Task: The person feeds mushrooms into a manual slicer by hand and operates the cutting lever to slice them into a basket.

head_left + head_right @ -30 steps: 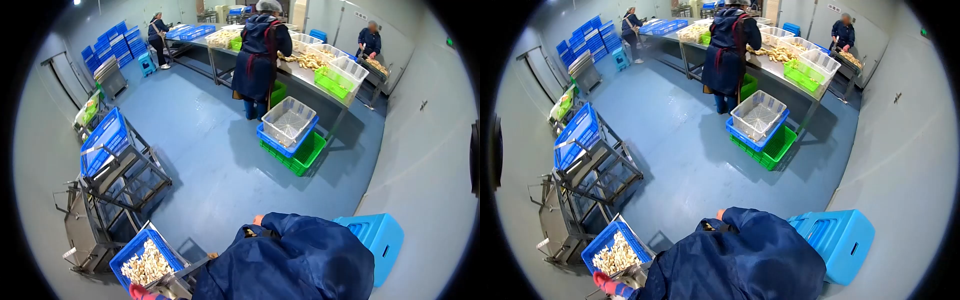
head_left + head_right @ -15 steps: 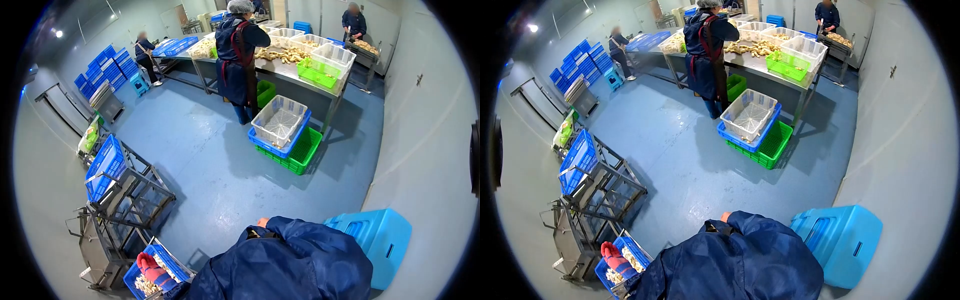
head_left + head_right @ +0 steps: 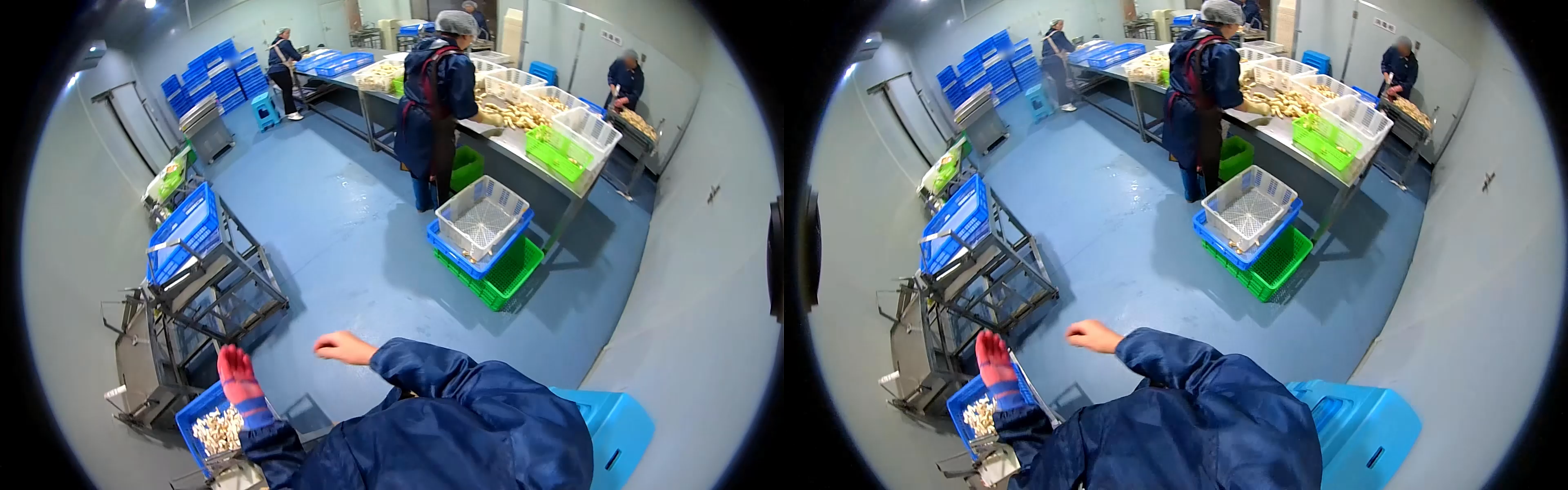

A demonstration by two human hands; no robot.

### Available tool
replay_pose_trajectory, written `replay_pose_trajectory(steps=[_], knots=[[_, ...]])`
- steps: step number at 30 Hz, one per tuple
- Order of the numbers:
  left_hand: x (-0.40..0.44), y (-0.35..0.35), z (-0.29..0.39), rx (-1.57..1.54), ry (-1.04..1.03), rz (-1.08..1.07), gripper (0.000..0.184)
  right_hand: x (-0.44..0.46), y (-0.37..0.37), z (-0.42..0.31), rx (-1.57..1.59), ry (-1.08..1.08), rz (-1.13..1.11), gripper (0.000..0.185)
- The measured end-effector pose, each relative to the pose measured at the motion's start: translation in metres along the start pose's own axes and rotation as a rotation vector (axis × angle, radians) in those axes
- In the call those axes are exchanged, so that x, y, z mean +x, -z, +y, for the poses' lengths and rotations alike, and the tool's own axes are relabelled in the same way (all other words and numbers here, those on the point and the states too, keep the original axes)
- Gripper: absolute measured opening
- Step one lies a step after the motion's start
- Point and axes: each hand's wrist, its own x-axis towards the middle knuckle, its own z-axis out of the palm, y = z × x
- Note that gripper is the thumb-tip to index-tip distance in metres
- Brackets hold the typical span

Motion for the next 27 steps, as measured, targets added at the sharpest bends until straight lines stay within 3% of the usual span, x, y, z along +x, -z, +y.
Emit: replay_pose_trajectory(steps=[4,10,12,15,18,21,23,25,26,27], knots=[[0.022,-0.037,-0.013,-0.207,0.097,-0.244,0.039,0.009,-0.050,-0.084,-0.091,0.293,-0.044,0.036],[0.026,-0.054,-0.030,-0.291,0.199,-0.246,0.045,0.008,-0.063,-0.101,-0.370,0.467,0.210,0.044],[0.015,-0.075,-0.029,-0.246,0.206,-0.241,0.046,0.001,-0.047,-0.121,-0.459,0.525,0.195,0.040],[-0.013,-0.104,-0.022,-0.007,0.152,-0.287,0.055,-0.002,-0.042,-0.135,-0.549,0.548,0.047,0.036],[-0.027,-0.106,-0.026,0.106,0.295,-0.343,0.055,-0.008,-0.037,-0.133,-0.711,0.614,-0.056,0.030],[-0.041,-0.111,-0.020,-0.002,0.524,-0.408,0.057,-0.005,-0.040,-0.120,-0.724,0.732,-0.170,0.024],[-0.048,-0.107,-0.019,0.055,0.478,-0.408,0.058,-0.004,-0.043,-0.113,-0.684,0.797,-0.243,0.022],[-0.059,-0.114,-0.013,0.193,0.403,-0.391,0.057,-0.027,-0.044,-0.133,-0.837,0.540,-0.515,0.021],[-0.070,-0.127,-0.004,0.339,0.332,-0.357,0.053,-0.034,-0.052,-0.118,-0.721,0.603,-0.501,0.021],[-0.070,-0.123,-0.005,0.229,0.332,-0.311,0.051,-0.037,-0.056,-0.114,-0.606,0.664,-0.484,0.020]])
